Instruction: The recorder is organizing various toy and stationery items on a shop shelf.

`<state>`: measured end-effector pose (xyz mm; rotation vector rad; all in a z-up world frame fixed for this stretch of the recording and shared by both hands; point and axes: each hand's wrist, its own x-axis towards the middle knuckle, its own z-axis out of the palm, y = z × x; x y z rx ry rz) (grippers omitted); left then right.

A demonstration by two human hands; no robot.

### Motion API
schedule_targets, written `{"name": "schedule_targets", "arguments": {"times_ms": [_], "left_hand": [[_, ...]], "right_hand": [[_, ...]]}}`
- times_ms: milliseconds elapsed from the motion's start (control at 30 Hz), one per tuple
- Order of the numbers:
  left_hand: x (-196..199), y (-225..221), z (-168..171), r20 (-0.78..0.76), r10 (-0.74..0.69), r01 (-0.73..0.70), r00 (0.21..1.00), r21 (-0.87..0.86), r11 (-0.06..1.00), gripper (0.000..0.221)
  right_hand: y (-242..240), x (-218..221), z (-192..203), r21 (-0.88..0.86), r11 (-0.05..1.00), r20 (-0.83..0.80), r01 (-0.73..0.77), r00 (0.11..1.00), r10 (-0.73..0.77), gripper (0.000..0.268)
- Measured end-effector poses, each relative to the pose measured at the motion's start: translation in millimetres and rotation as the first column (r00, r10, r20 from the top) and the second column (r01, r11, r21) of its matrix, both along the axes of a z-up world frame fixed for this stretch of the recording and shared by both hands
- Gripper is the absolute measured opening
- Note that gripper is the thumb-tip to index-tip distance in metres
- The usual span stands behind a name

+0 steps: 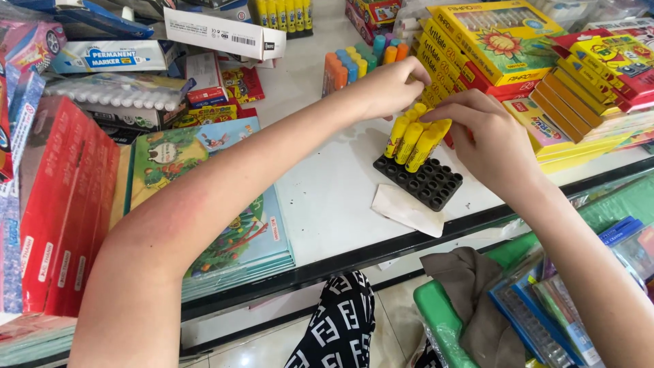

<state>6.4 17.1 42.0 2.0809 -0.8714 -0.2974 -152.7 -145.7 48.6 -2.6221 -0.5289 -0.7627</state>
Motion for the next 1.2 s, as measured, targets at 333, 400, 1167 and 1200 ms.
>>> {"name": "schedule_targets", "arguments": {"times_ms": [333, 400, 1167, 1200], "left_hand": [[27.3, -10.0, -35.1, 0.281, -0.062, 0.07, 0.958, -0.021, 0.997, 0.031], [21.1, -8.8, -33.1, 0.37, -0.094, 0.09, 0.924, 0.027, 0.996, 0.029], [-16.7, 7.0, -21.6, 0.601, -0.163, 0.196, 0.782, 0.01, 0.98, 0.026], [-15.0, 6.9, -23.5, 0.609, -0.152, 0.199, 0.779, -0.01, 0.98, 0.028]], "right_hand": [[0.8, 7.1, -5.2, -0.189, 0.982, 0.135, 0.024, 0.991, 0.001, 0.031], [2.9, 8.0, -5.6, -0.275, 0.96, 0.205, 0.059, 0.979, -0.001, 0.031], [15.9, 14.2, -45.9, -0.335, 0.933, 0.385, 0.132, 0.923, 0.007, 0.031], [16.1, 14.5, -46.1, -0.324, 0.938, 0.388, 0.125, 0.922, 0.011, 0.031]]}}
